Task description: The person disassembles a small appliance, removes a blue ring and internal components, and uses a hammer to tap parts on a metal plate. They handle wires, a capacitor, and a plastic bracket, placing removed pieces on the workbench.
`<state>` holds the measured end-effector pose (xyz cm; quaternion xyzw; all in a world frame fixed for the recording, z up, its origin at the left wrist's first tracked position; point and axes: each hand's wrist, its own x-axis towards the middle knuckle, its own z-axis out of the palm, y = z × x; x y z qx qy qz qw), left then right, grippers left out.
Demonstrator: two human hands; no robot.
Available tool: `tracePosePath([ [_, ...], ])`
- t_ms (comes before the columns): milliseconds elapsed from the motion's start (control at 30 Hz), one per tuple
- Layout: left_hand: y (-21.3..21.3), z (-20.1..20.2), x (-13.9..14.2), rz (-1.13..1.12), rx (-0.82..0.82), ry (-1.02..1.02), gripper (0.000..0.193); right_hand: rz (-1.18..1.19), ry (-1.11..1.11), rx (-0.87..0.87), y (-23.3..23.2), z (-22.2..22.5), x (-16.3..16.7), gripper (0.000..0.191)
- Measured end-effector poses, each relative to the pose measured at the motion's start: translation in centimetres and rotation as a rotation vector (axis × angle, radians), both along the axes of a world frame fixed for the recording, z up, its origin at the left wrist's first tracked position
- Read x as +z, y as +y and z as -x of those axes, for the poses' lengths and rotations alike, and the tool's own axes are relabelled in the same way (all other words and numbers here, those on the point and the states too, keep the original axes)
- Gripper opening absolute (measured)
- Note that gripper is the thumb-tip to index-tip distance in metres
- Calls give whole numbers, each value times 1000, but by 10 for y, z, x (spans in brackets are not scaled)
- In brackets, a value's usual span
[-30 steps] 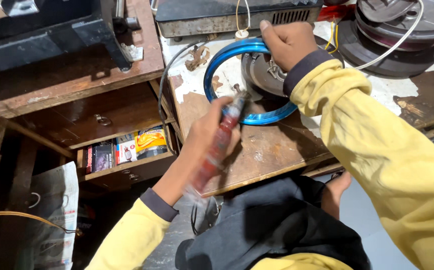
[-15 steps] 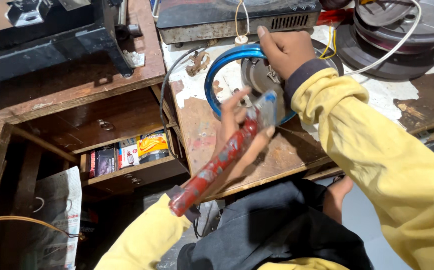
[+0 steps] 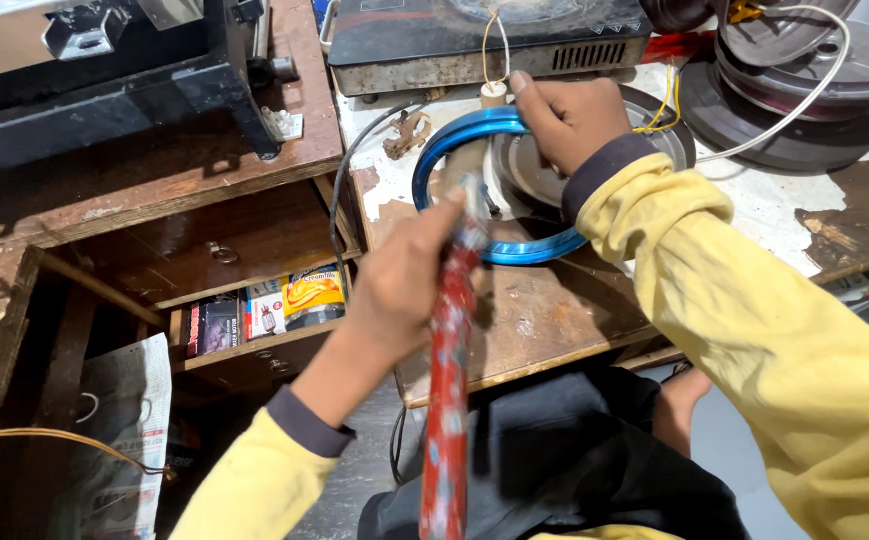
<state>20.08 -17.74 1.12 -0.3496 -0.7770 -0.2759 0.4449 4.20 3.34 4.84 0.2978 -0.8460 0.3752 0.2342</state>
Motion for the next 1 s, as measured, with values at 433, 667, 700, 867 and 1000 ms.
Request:
tracePosePath([
  [433,24,-12,-20,113,-216,-563,82,194,-361,100,5,-1,5,48],
  [667,-4,-15,16,176,5,-547,71,281,-500,99,6,-18,13,54],
  [700,-6,-17,19,161,50,-462,72,277,-486,99,5,-18,13,53],
  [867,10,-10,18,29,111,-113,66,57,-85,-7,5,-6,1,51],
  [1000,43,-9,3,-87,-60,-57,65,-11,-27,-2,10,9,-12,50],
])
